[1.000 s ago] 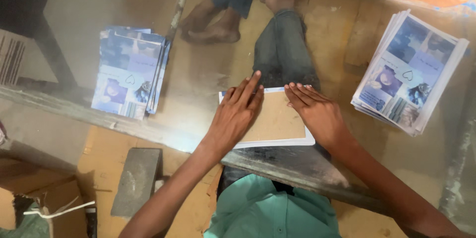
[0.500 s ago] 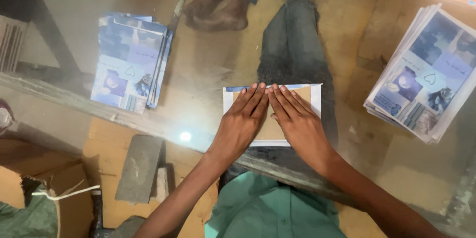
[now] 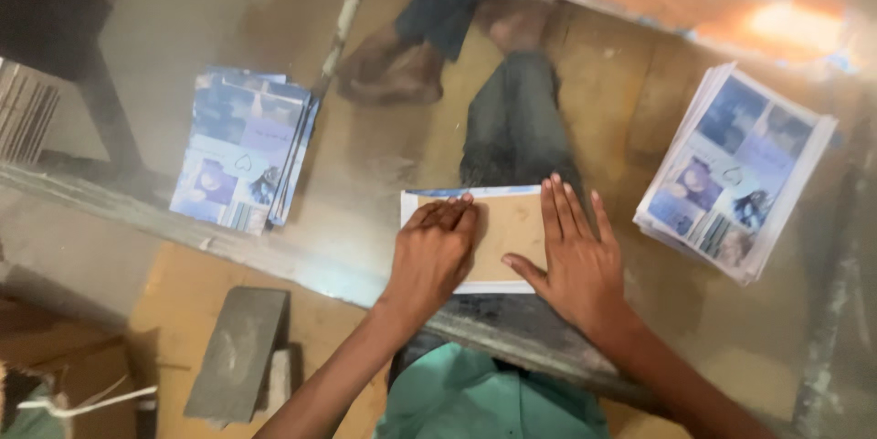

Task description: The person assembles small cards by placing a brown rectangular insert into a printed card frame and pressing the edges to secure it. They repeat this process for multiple cards, stacking the finished items on the table.

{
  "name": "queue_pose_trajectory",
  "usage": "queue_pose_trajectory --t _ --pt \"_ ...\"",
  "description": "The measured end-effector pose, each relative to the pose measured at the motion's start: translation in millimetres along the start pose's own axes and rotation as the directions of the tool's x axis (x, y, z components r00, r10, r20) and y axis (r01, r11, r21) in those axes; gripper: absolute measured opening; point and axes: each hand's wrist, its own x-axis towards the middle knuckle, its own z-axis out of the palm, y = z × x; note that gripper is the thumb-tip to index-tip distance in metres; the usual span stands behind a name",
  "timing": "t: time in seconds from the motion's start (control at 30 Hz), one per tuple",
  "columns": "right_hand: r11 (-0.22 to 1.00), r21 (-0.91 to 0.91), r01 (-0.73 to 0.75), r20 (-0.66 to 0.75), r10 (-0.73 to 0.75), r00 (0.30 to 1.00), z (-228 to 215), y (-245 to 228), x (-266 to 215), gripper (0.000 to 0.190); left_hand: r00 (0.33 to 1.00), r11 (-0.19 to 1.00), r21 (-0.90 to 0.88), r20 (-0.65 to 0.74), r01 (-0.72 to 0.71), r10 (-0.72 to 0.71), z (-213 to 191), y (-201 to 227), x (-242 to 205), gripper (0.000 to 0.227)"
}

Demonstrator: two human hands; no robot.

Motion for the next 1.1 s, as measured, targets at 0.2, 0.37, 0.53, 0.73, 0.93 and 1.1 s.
queue_pose_trajectory --t 0.2,0.37,0.53,0.73,0.93,1.1 --pt "0.985 -0.171 -0.005 0.078 0.018 0.997 15.4 12.5 -9.9 0.105 0.991 0.986 -0.137 -0.105 -0.097 0.083 35.0 34.3 9.9 0.083" --pt "1.000 0.018 -0.009 0.035 0.009 0.999 11.8 8.5 -6.7 0.104 0.976 0.971 0.098 -0.047 0.218 -0.214 -19.4 -29.4 -51.5 0.085" --pt "0.996 0.086 -0.023 0.078 0.017 0.997 8.7 -13.1 -7.1 0.097 0.969 0.972 0.070 -0.122 0.223 -0.214 -12.0 -17.0 -41.7 0.081" --pt "0.901 0.328 -0.284 0.023 0.293 0.956 12.6 -28.8 -16.7 0.120 0.982 0.972 -0.216 -0.180 -0.093 0.054 9.4 6.7 54.8 0.067" --pt "0.800 0.376 -0.468 -0.011 0.509 0.861 30.4 -26.6 -32.1 0.137 0.887 0.834 0.496 -0.235 -0.243 0.398 53.3 27.9 140.4 0.057" --pt "0.773 0.433 -0.463 -0.071 0.542 0.838 26.0 -30.5 -26.6 0.140 0.871 0.867 0.108 -0.013 -0.486 0.490 70.4 23.8 141.2 0.065"
